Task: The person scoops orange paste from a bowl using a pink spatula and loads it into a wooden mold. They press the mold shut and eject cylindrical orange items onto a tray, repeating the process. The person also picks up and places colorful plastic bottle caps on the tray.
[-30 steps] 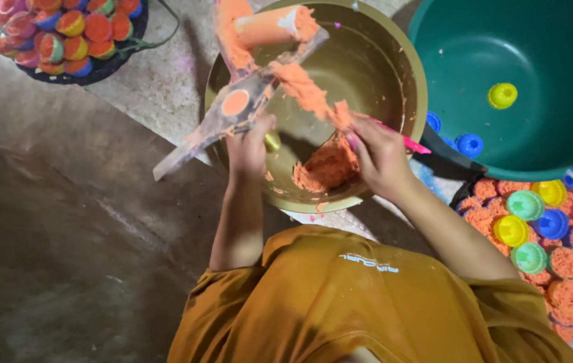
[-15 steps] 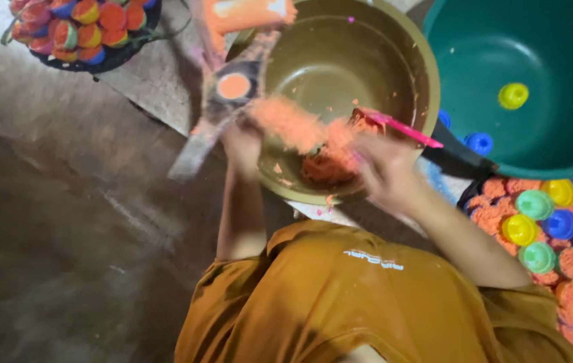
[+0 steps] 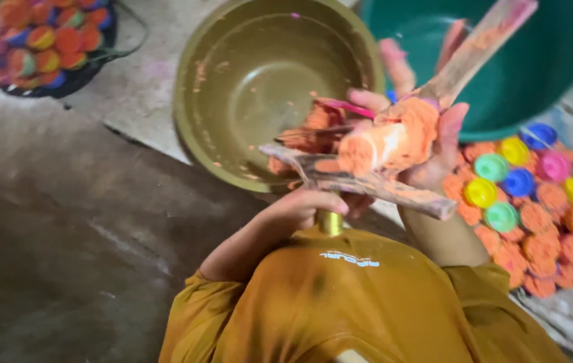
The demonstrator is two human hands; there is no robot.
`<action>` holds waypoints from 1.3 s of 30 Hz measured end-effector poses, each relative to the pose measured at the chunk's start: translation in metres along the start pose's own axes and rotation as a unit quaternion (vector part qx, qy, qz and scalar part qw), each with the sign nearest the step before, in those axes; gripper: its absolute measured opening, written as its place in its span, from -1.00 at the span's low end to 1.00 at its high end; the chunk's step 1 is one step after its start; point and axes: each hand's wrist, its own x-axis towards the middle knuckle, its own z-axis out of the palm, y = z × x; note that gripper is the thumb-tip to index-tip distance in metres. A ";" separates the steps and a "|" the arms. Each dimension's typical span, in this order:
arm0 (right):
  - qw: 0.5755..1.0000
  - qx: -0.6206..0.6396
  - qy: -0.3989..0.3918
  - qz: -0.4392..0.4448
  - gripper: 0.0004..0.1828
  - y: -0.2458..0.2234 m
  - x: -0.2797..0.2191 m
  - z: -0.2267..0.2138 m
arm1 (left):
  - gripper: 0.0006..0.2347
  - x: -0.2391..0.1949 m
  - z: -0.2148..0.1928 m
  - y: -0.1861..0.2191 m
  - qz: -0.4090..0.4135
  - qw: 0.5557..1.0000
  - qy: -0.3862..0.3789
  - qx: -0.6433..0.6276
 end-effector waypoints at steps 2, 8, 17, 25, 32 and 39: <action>1.000 -0.016 0.011 -0.021 -0.11 -0.038 -0.005 0.000 | -0.63 0.022 0.026 0.012 0.040 0.987 -0.064 0.140; 0.867 -0.484 -0.107 0.062 -0.27 -0.158 -0.067 0.003 | -0.71 0.051 0.082 0.037 -0.004 0.851 -0.075 0.519; 0.732 -0.642 -0.134 -0.186 -0.38 -0.217 -0.170 -0.045 | -0.76 0.134 0.161 -0.072 0.057 0.757 -0.199 0.620; 0.874 -0.358 -0.098 0.315 0.16 -0.364 -0.197 -0.094 | -0.56 0.233 0.208 -0.118 0.044 0.837 -0.357 0.412; 0.927 -0.168 0.003 0.335 -0.24 -0.347 -0.358 -0.191 | -0.24 0.205 0.217 -0.110 0.035 0.939 -0.310 0.141; 0.900 -0.006 0.086 0.427 -0.20 -0.299 -0.417 -0.214 | -0.16 0.214 0.219 -0.151 0.033 0.922 -0.301 -0.241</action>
